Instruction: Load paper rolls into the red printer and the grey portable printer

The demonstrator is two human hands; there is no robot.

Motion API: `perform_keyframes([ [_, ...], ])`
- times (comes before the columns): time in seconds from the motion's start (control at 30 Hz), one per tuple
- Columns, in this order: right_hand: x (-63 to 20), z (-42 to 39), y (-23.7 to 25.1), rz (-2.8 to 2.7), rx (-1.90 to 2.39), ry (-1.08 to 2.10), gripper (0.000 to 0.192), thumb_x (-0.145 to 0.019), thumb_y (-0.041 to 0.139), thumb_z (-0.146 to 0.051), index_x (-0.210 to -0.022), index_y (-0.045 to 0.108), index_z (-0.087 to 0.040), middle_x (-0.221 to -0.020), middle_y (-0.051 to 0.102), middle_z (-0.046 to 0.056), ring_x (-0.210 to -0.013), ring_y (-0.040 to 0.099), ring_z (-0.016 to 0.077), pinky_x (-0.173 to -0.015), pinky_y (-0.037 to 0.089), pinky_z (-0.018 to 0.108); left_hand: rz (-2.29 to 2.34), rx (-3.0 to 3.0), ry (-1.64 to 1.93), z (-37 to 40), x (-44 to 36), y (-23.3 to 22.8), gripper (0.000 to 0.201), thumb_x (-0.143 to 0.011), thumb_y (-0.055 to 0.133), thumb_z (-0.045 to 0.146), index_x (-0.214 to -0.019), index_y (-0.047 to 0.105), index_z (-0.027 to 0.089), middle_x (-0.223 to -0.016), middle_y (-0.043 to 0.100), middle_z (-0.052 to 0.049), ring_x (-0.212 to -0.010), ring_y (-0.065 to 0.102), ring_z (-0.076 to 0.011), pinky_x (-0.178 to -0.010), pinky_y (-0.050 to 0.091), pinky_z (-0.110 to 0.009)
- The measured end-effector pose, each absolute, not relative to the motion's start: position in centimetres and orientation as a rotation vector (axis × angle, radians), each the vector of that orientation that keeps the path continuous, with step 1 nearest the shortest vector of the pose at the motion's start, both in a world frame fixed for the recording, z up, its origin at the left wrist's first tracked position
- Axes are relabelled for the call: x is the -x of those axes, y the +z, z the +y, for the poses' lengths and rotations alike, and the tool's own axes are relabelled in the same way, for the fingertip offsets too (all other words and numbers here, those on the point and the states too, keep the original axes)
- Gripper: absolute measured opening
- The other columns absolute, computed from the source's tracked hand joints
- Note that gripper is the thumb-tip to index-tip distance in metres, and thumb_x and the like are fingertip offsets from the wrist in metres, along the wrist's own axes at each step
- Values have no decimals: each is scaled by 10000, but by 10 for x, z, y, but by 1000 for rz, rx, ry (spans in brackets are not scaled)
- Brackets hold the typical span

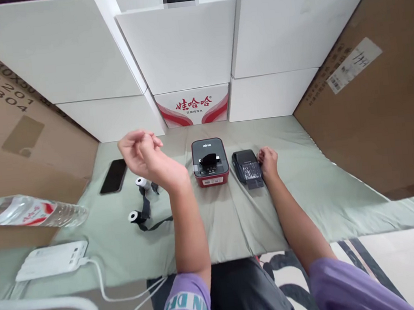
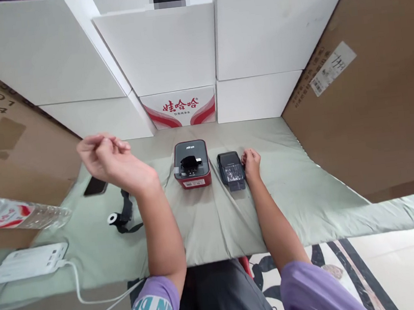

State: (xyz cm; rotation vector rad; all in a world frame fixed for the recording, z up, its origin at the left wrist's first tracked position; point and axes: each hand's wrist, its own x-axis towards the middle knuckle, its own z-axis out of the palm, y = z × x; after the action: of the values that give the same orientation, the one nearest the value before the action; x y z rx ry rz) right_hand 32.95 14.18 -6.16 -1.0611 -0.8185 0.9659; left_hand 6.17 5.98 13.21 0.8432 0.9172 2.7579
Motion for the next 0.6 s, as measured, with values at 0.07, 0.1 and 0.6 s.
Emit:
perform_keyframes([
  [0.07,-329,142,-61,-832,1055,970,339,-746,636,-419,-643,362,-248,-530,274,-109,-487,255,71,-466,234,214,934,-896,2736,65,-59,122,135,-905,692,278,-862,572,236,-814,502,0,-702,481,-135,-685,410,-294],
  [0.1,-329,142,-61,-838,1056,973,336,-755,626,-415,-647,355,-249,-533,270,-110,-487,252,72,-468,235,215,967,-916,2723,67,-58,112,107,-912,670,255,-868,575,235,-827,521,-4,-712,496,-138,-688,417,-293],
  [0.6,-328,144,-59,-898,1147,967,243,-850,540,-245,-671,375,-245,-532,303,-109,-498,278,82,-504,247,222,1655,-1548,2070,64,-68,-62,321,-975,447,349,-1160,655,190,-1152,641,-140,-1065,606,-265,-966,493,-403],
])
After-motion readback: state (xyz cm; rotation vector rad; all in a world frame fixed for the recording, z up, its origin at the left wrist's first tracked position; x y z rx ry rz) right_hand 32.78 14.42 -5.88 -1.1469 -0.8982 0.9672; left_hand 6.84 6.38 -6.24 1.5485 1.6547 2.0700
